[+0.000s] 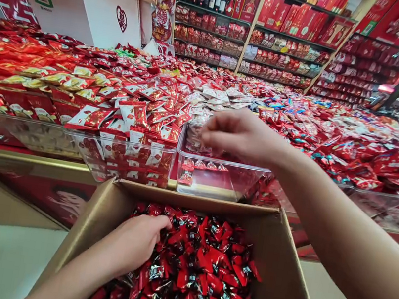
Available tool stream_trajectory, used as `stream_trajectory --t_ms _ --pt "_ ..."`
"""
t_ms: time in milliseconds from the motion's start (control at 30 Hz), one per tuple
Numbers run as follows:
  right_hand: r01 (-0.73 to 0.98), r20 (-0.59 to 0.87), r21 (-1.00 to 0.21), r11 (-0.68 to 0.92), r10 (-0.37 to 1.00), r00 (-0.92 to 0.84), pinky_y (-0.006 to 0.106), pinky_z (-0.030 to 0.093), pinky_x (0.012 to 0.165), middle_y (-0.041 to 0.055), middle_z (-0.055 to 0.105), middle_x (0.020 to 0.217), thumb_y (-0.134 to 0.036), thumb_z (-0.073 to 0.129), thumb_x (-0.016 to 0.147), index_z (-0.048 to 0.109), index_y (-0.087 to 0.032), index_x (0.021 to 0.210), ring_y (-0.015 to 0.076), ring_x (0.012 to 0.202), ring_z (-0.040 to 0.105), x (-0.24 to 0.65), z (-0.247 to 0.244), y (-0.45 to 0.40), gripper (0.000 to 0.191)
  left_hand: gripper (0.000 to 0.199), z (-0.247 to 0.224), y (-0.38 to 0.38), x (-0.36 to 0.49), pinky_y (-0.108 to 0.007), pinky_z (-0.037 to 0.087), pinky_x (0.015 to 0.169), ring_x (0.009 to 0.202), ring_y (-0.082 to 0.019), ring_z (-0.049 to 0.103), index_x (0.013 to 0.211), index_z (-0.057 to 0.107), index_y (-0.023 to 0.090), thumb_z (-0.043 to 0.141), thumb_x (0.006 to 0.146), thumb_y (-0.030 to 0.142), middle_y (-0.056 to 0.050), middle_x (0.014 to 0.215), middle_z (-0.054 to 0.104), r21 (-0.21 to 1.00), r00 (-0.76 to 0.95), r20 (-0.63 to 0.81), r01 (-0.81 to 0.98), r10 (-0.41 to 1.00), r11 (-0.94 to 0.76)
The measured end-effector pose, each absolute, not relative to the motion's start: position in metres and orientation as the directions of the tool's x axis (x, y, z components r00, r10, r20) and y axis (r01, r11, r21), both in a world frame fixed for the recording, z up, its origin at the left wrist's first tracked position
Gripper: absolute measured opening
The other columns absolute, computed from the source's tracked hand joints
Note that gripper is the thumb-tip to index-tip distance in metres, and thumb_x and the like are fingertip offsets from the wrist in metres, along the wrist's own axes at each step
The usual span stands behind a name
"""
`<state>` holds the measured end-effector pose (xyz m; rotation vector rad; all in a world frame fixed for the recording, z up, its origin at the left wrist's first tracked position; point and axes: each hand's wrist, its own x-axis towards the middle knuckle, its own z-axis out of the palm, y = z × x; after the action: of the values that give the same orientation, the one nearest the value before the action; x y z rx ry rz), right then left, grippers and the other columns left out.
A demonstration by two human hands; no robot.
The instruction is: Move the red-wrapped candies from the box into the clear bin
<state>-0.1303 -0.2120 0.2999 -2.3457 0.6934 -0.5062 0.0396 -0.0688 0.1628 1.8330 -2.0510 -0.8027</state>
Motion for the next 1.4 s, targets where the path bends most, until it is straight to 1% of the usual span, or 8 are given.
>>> stream_trajectory --t_ms 133,267,400,567,800,933,1200,1400 --pt "-0.347 -0.253 -0.763 -0.545 -0.242 0.937 0.02 0.045 0.061 -0.0014 0.065 0.08 -0.018 0.043 0.078 0.06 -0.02 0.092 0.0098 0.067 0.058 -0.155 0.233 -0.158 0.022 0.031 0.165 -0.074 0.041 -0.026 0.039 0.066 0.074 -0.017 0.057 0.092 0.058 0.025 0.032 0.078 0.016 -0.001 0.081 0.064 0.543 -0.099 -0.127 -0.84 -0.987 0.014" --pt "-0.557 -0.245 -0.554 -0.618 -0.519 0.819 0.036 0.044 0.07 0.0151 0.061 0.093 -0.027 0.058 0.069 0.06 -0.012 0.094 0.0262 0.084 0.056 -0.143 0.125 -0.15 0.03 0.027 0.165 -0.077 0.035 -0.03 0.038 0.074 0.084 -0.021 0.057 0.094 0.057 0.023 0.035 0.08 0.025 -0.004 0.092 0.064 0.52 -0.089 -0.117 -0.854 -0.989 0.015" --pt "-0.544 -0.184 -0.583 -0.603 -0.554 0.812 0.035 0.043 0.073 0.0101 0.061 0.092 -0.027 0.064 0.064 0.062 -0.017 0.082 0.026 0.087 0.055 -0.132 0.081 -0.151 0.021 0.026 0.167 -0.077 0.031 -0.032 0.039 0.074 0.082 -0.022 0.058 0.094 0.058 0.022 0.037 0.079 0.028 -0.005 0.089 0.065 0.531 -0.098 -0.122 -0.847 -0.988 0.018" --pt "-0.462 -0.108 -0.731 -0.502 -0.584 0.805 0.024 0.045 0.063 0.0022 0.063 0.072 -0.021 0.052 0.074 0.056 -0.017 0.075 0.0143 0.071 0.059 -0.135 0.101 -0.148 0.006 0.031 0.169 -0.075 0.032 -0.029 0.039 0.082 0.094 -0.019 0.055 0.104 0.053 0.02 0.037 0.079 0.027 -0.005 0.105 0.061 0.624 -0.072 -0.102 -0.782 -0.992 -0.007" --pt "0.107 -0.126 -0.956 0.274 -0.71 0.693 0.02 0.042 0.045 -0.001 0.06 0.053 -0.038 0.065 0.063 0.047 -0.015 0.073 0.0095 0.046 0.055 -0.14 0.142 -0.138 0.031 0.043 0.177 -0.068 0.022 -0.028 0.043 0.078 0.09 -0.017 0.056 0.116 0.043 0.02 0.052 0.074 0.025 -0.003 0.103 0.06 0.934 -0.314 -0.242 -0.332 -0.918 -0.132" --pt "0.237 -0.062 -0.93 0.282 -0.754 0.653 0.018 0.04 0.045 -0.0004 0.061 0.053 -0.034 0.066 0.064 0.048 -0.014 0.071 0.0069 0.043 0.053 -0.144 0.154 -0.136 0.028 0.031 0.18 -0.067 0.014 -0.023 0.042 0.054 0.067 -0.014 0.059 0.107 0.052 0.016 0.039 0.083 0.032 -0.004 0.083 0.062 0.949 -0.31 -0.264 -0.25 -0.913 -0.189" --pt "0.345 0.134 -0.932 0.11 -0.781 0.61 0.024 0.047 0.061 0.002 0.064 0.079 -0.022 0.067 0.063 0.056 -0.016 0.07 0.0103 0.064 0.06 -0.147 0.163 -0.134 0.014 0.032 0.187 -0.066 0.016 -0.023 0.043 0.066 0.079 -0.012 0.056 0.11 0.05 0.021 0.049 0.081 0.033 -0.004 0.095 0.061 0.914 -0.152 -0.257 0.281 -0.954 -0.291" --pt "0.321 -0.042 -0.906 0.275 -0.814 0.58 0.022 0.046 0.054 -0.0028 0.056 0.064 -0.032 0.061 0.07 0.057 -0.017 0.084 0.0064 0.054 0.053 -0.142 0.157 -0.13 0.021 0.027 0.181 -0.069 0.014 -0.022 0.041 0.083 0.091 -0.012 0.054 0.097 0.055 0.02 0.062 0.071 0.019 0.001 0.096 0.06 0.998 0.044 -0.047 0.031 -0.998 -0.045"
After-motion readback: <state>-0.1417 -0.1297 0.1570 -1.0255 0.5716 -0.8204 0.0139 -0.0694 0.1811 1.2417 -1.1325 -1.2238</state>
